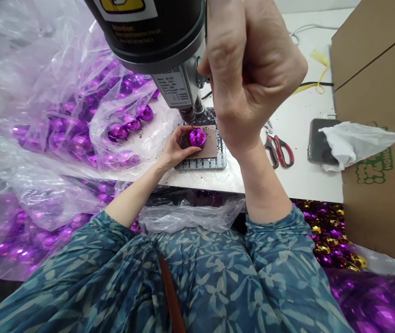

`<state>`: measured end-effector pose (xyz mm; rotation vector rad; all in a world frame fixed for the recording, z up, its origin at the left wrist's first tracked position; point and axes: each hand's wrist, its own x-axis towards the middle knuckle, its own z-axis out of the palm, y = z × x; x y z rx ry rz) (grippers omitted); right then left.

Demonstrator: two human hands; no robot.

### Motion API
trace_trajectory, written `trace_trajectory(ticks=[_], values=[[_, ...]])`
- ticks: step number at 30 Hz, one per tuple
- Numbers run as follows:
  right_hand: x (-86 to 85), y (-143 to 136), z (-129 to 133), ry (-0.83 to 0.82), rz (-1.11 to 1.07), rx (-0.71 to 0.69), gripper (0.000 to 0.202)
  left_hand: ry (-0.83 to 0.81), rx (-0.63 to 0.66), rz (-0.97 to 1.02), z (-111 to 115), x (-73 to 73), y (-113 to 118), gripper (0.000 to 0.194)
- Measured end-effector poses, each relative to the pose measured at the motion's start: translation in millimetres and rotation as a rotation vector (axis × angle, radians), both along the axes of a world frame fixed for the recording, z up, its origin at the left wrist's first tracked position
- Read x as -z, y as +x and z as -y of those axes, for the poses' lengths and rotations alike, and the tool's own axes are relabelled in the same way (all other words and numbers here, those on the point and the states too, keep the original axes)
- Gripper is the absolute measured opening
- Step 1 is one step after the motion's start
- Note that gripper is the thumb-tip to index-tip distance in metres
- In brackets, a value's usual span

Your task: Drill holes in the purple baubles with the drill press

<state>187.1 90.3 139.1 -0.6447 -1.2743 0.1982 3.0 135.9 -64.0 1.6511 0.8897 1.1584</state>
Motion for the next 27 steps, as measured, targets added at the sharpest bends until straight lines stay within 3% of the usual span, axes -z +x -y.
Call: trace_trajectory(ticks=[5,9,14,18,21,24,27], values=[[23.4,5,-14,0.327,-0.011,-0.001,0.030,0.006,0.016,0.013,-1,2.1,0,0.082],[36.2,7,-25,0.420,0.014,0.020,0.032,0.003,0.014,0.022,-1,3.0,0,0.081],[45.3,3,-28,0.505,-0.015,0.147,0.028,-0.010,0.009,0.029,-1,4.0,0,0.080],[61.2,2,-31,0.426,-0.027,0.297,0.058,-0.013,0.013,0.036,-1,4.3,-1,0.078],[74.3,4,-35,0.366,-0.030,0.328,0.074,-0.012,0.018,0.047,0,4.8,-1,0.080],[68.4,2,-29,0.358,-0.029,0.264,0.076,-0.001,0.029,0.056,0,6.3,0,0.083],[34.3,-4,-16,0.305,-0.040,0.223,0.064,0.012,0.024,0.046,-1,8.1,1,0.083]])
